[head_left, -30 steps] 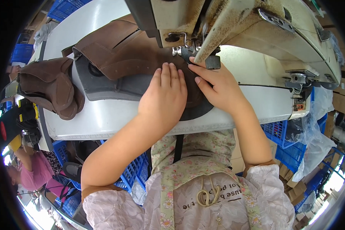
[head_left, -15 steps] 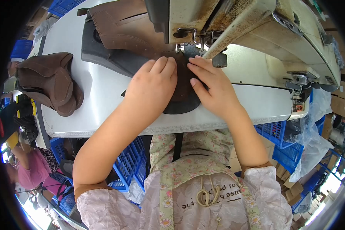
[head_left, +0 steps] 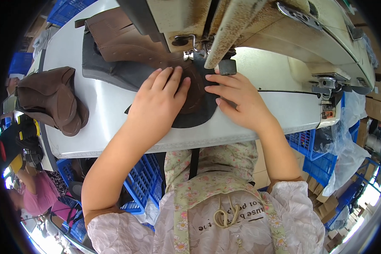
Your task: Stitching and trimming leather shoe components using an industrial sewing machine in a factory setting.
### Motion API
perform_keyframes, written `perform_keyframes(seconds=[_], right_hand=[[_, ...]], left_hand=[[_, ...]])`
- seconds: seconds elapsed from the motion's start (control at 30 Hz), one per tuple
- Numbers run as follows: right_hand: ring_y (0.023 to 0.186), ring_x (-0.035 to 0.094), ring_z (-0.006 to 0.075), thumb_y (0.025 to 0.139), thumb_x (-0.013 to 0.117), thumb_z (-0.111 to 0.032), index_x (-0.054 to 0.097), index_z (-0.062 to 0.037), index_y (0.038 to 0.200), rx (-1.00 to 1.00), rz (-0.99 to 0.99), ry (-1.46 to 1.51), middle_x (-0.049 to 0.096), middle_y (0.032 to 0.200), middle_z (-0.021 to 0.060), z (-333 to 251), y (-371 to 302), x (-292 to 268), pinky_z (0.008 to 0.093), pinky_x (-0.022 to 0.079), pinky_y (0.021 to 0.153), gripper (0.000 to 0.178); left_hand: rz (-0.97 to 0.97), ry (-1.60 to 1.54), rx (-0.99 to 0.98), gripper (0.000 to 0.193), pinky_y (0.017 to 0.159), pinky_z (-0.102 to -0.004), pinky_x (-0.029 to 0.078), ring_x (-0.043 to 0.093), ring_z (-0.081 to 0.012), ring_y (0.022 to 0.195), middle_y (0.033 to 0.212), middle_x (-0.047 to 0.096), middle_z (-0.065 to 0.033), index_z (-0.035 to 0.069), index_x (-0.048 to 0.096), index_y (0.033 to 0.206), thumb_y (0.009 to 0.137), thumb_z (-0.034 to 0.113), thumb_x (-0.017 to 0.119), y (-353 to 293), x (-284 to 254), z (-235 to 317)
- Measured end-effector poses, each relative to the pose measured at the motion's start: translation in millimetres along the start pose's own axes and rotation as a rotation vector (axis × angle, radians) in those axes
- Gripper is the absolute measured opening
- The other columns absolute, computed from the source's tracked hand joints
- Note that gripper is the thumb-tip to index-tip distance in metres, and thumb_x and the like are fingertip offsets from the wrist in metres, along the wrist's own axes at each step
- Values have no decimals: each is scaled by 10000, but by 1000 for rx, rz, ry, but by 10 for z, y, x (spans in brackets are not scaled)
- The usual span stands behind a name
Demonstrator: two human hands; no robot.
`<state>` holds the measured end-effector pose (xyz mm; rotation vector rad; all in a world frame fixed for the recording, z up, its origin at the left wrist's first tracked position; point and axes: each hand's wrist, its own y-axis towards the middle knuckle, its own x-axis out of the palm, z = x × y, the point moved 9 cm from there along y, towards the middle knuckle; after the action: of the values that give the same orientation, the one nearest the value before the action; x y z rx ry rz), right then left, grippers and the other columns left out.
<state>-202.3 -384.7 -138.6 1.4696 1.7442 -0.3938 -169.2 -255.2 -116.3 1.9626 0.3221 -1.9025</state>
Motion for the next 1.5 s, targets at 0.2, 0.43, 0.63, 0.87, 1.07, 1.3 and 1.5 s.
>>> perform_keyframes(seconds=[0.2,0.43,0.63,0.87,1.07,1.3,1.5], right_hand=[[1281,529,316,746,668,-32,700,-46,1072,-13,-13,14,639,1289,85,12,-49,-9,435,448,1043,328],[1281,530,308,747,678,-43,716,-60,1049,-32,2,-23,636,1306,80,-19,-65,-9,442,457,1028,305],[1282,529,317,746,681,-45,731,-84,1036,-52,11,-24,641,1299,76,-29,-89,-3,449,464,1017,297],[1281,531,319,746,684,-49,739,-97,1023,-57,15,-29,646,1290,75,-47,-94,15,455,466,1010,287],[1277,532,320,756,687,-65,744,-111,1030,-86,42,-61,650,1286,70,-84,-74,37,455,465,1006,284],[1261,531,328,773,689,-82,747,-127,1043,-71,56,-104,650,1290,61,-105,-54,96,448,455,999,281],[1232,530,322,786,696,-105,746,-141,1060,-62,80,-142,652,1285,50,-135,6,122,451,441,990,281]], left_hand=[[-6,-46,57,499,1048,-416,450,558,-288,1224,1346,583,-149,3,604,1273,785,100,564,6,4,10],[-16,49,118,529,1046,-409,455,554,-289,1233,1369,568,-153,95,589,1329,803,137,558,-22,30,59],[-6,46,134,535,1038,-412,464,554,-294,1226,1374,563,-157,86,589,1326,794,144,563,-22,24,69],[2,27,144,526,1037,-408,465,554,-299,1224,1371,566,-157,78,596,1315,794,147,558,-36,29,49],[8,23,141,518,1039,-408,461,559,-280,1217,1371,575,-134,92,605,1308,796,149,554,-43,12,-2],[18,12,151,472,1048,-411,454,563,-263,1212,1360,588,-104,116,634,1273,809,138,552,-33,7,-101],[50,-2,177,464,1068,-418,439,568,-254,1199,1279,618,-82,137,646,1264,808,129,562,-6,-4,-232]])
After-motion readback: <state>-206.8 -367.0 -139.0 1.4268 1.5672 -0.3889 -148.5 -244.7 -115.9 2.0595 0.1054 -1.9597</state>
